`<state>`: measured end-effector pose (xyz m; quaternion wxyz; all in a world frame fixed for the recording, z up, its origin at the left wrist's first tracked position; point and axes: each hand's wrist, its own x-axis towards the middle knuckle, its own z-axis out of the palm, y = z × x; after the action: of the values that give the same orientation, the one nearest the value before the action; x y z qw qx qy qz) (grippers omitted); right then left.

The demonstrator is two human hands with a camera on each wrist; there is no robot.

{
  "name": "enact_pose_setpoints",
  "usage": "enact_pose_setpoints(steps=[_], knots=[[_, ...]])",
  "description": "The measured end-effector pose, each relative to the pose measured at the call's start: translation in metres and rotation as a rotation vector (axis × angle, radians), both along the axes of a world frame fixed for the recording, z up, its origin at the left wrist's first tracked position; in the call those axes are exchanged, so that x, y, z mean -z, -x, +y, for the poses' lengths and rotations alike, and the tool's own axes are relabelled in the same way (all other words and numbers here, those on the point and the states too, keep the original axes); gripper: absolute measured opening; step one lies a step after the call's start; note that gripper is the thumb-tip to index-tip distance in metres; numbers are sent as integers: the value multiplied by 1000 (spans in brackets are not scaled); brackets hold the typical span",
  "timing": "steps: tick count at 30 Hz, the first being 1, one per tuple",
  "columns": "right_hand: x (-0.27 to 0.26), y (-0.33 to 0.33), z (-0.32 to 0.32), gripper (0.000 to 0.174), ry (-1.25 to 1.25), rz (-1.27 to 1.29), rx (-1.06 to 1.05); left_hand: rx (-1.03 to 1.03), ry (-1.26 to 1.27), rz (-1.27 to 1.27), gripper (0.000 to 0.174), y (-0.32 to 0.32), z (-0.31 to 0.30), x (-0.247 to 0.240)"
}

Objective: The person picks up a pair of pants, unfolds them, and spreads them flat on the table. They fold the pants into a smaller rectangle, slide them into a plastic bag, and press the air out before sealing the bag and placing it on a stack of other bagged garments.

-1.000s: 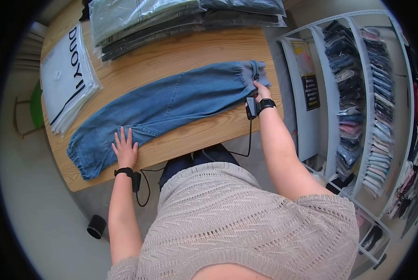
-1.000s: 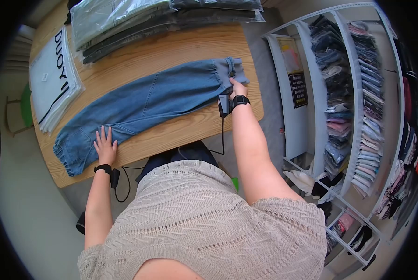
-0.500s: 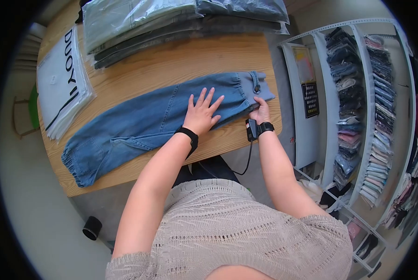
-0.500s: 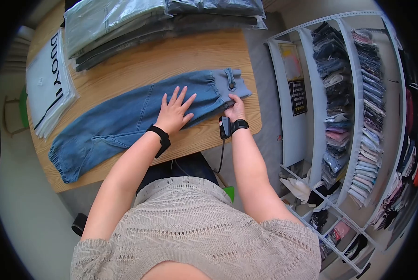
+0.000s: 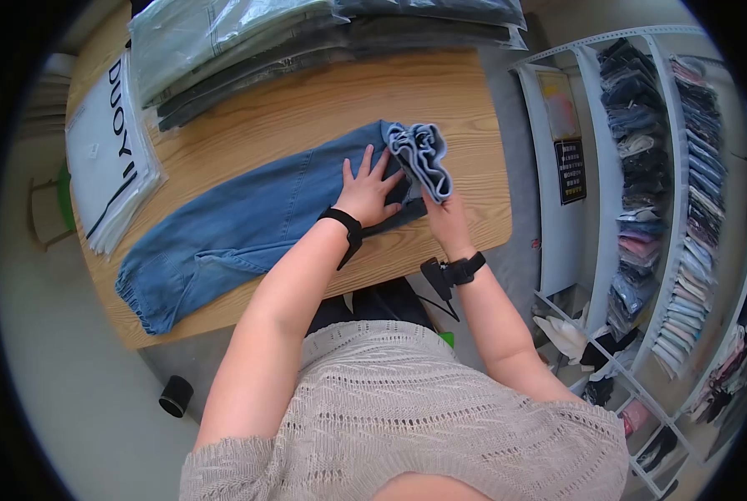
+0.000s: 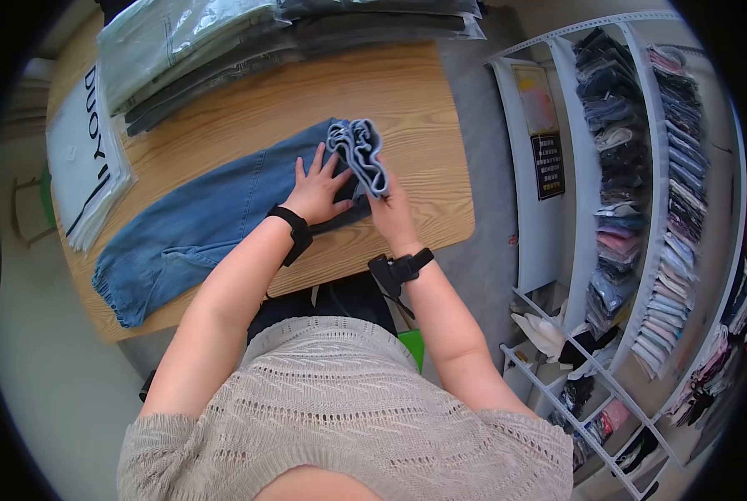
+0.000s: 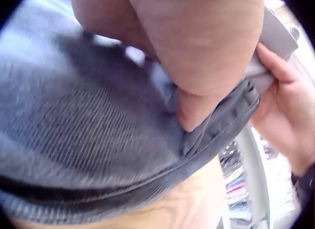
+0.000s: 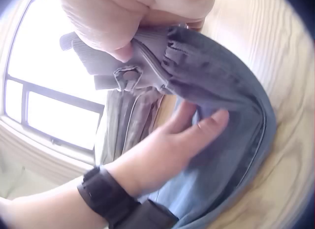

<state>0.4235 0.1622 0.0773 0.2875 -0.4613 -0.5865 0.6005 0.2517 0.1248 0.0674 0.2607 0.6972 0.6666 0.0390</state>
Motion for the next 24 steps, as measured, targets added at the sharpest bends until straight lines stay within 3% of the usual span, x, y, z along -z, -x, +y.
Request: enact_pose_setpoints(steps=[1,2,3,6,9,11,13,15,17,18,21,23,24], knots=[[-6,11,-5,46,2,8,-5,-8,49,-129,58,9,-1,-3],[-12,21,-9,50,-172,-38,-45,-16,98,-259,53,18,-3,-6],[-19,30,-12,54,-345,-83,-84,-69,-15,-304,47,26,-14,-9],[-34,50,-22,58,-547,-235,-173,-151,-39,-93,46,50,-47,-24],[-39,76,-40,54,-687,-349,-258,-241,-6,-187,46,62,-72,9],[-30,95,-55,56,-706,-378,-292,-209,-94,-183,42,70,-82,42],[-15,107,-69,58,-730,-486,-440,-197,-287,-572,37,77,-90,48],[-5,115,-79,59,-686,-470,-446,-199,-199,-550,31,89,-97,41],[-2,123,-81,62,-604,-500,-425,-806,49,-971,25,96,-109,26],[-2,125,-81,62,-605,-499,-419,-809,50,-968,25,99,-113,17],[2,128,-85,62,-673,-575,-445,-1144,55,-1814,44,97,-114,-9],[10,128,-88,62,-709,-614,-496,-1208,65,-1797,42,92,-108,-14],[13,128,-90,62,-741,-651,-548,-1285,63,-1607,38,87,-106,-12]])
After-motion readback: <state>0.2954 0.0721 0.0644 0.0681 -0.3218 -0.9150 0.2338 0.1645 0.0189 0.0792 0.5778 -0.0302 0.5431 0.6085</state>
